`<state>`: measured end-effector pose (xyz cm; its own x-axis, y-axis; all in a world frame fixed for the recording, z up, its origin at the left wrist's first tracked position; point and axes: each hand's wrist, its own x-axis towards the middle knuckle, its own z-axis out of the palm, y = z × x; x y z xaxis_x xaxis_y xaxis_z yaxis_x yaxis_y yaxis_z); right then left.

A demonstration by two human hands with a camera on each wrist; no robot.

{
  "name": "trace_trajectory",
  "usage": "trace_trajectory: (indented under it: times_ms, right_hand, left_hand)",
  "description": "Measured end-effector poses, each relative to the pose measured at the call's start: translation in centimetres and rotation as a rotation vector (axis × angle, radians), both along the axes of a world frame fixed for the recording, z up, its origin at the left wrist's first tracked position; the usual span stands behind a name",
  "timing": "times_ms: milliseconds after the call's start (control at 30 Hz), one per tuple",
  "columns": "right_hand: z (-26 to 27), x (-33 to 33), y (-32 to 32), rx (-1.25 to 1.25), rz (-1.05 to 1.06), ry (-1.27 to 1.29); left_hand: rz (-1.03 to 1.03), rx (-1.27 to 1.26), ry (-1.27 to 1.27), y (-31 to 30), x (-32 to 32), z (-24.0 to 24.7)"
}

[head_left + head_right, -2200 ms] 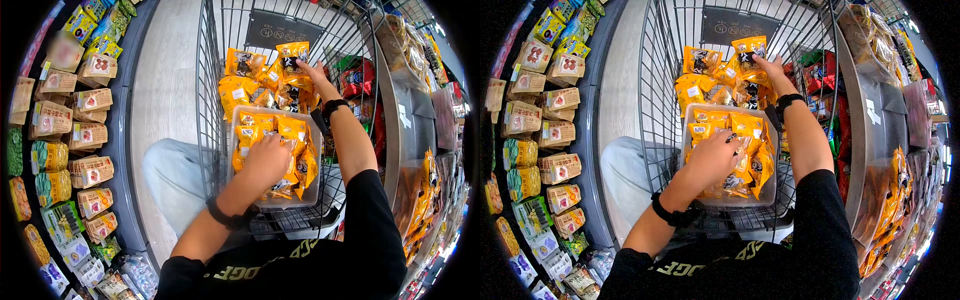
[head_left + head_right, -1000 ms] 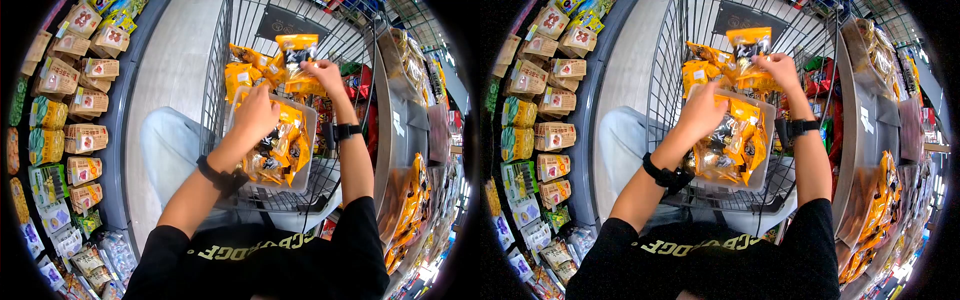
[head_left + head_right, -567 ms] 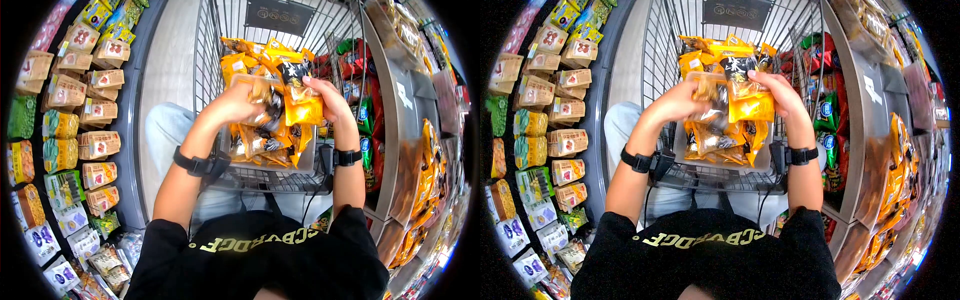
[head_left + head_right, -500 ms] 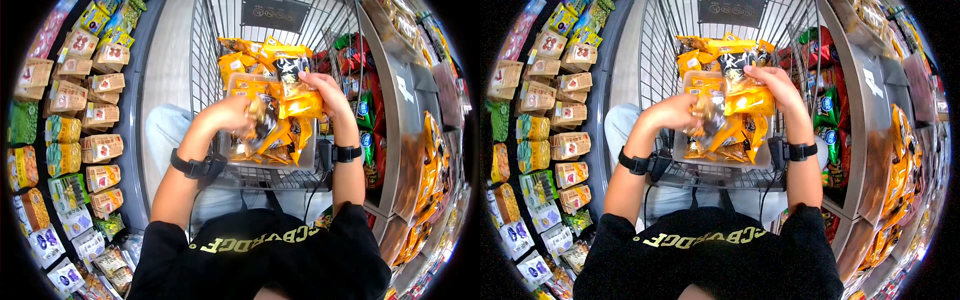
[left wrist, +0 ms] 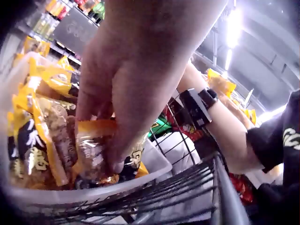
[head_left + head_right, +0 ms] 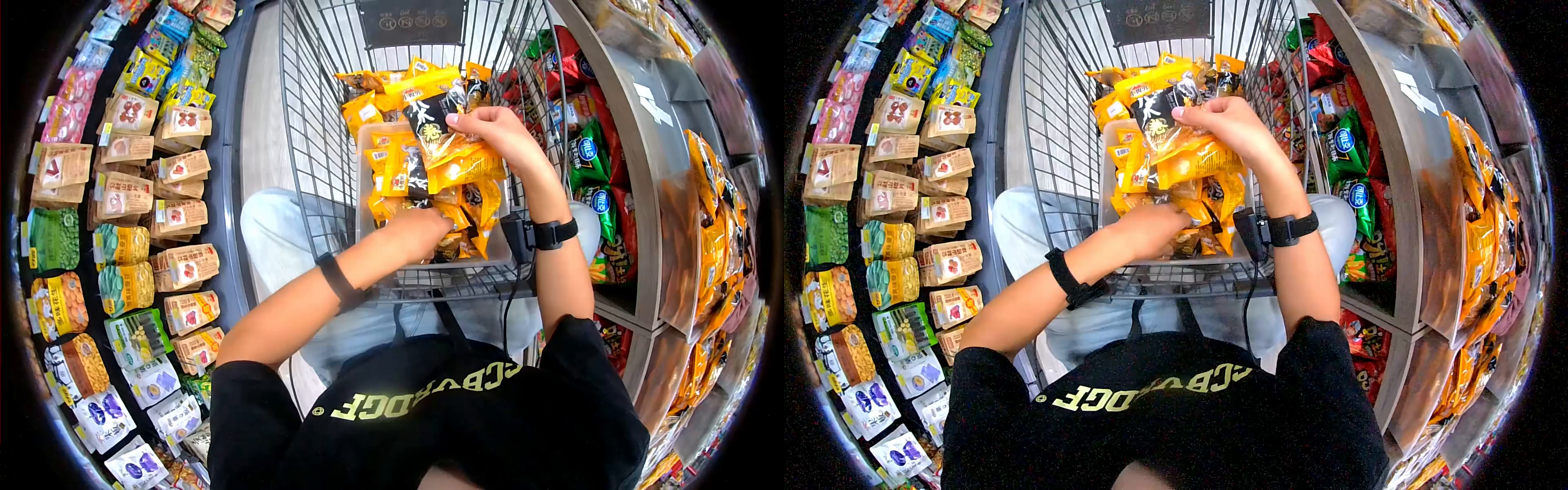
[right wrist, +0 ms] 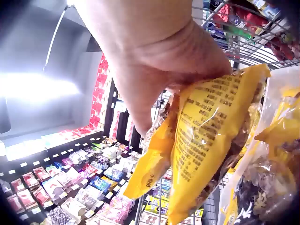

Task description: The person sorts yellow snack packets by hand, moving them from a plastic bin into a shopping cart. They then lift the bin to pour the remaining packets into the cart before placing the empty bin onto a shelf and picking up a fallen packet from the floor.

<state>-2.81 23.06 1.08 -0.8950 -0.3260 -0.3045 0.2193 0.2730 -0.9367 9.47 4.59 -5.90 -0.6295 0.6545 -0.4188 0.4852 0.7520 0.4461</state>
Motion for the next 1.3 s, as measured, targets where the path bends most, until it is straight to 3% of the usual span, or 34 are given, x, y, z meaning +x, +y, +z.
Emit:
trace_trajectory:
  times_ms: [100, 167, 233, 300, 367, 467, 533, 600, 700, 767, 800, 933, 967, 1033, 1067, 1100, 1167, 1200, 1267, 1300]
  right_hand:
    - [-0.4, -0.2, 0.5, 0.217, -0.009, 0.117]
    - [-1.0, -0.3, 0.7, 0.238, -0.034, 0.146]
    - [-0.5, -0.1, 0.8, 0.256, 0.028, 0.095]
    - [0.4, 0.6, 0.0, 0.220, 0.080, 0.069]
    - [-1.8, 0.1, -0.1, 0.220, 0.154, 0.066]
    - [-3.1, -0.1, -0.2, 0.263, 0.178, 0.087]
    - [-1.7, 0.6, -0.8, 0.423, 0.263, 0.188]
    - [-1.6, 1.2, -1.6, 0.410, 0.278, 0.144]
    - [-2.3, 1.0, -1.3, 0.330, 0.251, 0.101]
    - [-2.7, -0.2, 0.4, 0.244, -0.055, 0.071]
    - [-0.1, 0.0, 1.0, 0.274, -0.131, 0.069]
    - [-2.1, -1.9, 1.1, -0.182, -0.434, 0.098]
    - [-3.9, -2.7, 1.2, -0.154, -0.350, 0.102]
    - [-2.1, -2.1, -0.7, 0.303, -0.201, -0.084]
    - [-5.4, -2.3, -1.1, 0.638, -0.212, 0.152]
    - [-5.3, -1.3, -1.3, 0.825, -0.101, 0.262]
    - [-5.5, -0.1, -1.8, 0.981, -0.044, 0.470]
    - [-6.1, -0.6, -1.6, 0.983, -0.041, 0.474]
    - [-7.3, -1.7, -0.9, 0.595, 0.358, 0.453]
    - [-7.1, -1.1, -1.2, 0.597, 0.366, 0.452]
  left_hand:
    - [0.078, 0.034, -0.103, -1.3, -1.1, 2.5]
    - [0.461, 0.083, -0.285, -2.5, -2.8, 5.4]
    - [0.838, 0.511, -0.337, -4.2, -4.1, 4.6]
    - [1.076, 0.839, -0.441, -4.4, -4.1, 5.5]
    - [1.139, 0.909, -0.499, -4.6, -4.0, 6.0]
    - [1.085, 1.320, -0.845, -5.5, -4.3, 5.4]
    - [1.109, 1.248, -0.808, -5.2, -4.1, 6.9]
    - [1.177, 1.072, -0.648, -4.8, -4.1, 6.8]
    - [1.197, 1.064, -0.431, -5.3, -4.7, 5.5]
    - [1.310, 1.052, -0.299, -6.3, -6.4, 3.2]
    - [1.303, 1.031, -0.301, -6.7, -6.7, 3.4]
    - [1.245, 0.862, -0.366, -6.9, -7.8, 3.8]
    - [1.245, 0.864, -0.366, -7.2, -8.5, 2.4]
    - [0.963, 0.442, 0.065, -7.6, -10.0, -2.5]
    - [0.914, 0.279, 0.219, -7.1, -9.9, -3.0]
    - [0.983, 0.175, 0.229, -5.3, -8.6, -0.1]
    - [0.781, 0.200, 0.327, -4.6, -7.8, 1.2]
    - [0.660, 0.183, 0.338, -5.0, -8.3, -0.1]
    - [0.571, 0.123, 0.271, -4.9, -8.3, -0.8]
    - [0.476, 0.061, 0.204, -4.7, -8.3, -1.0]
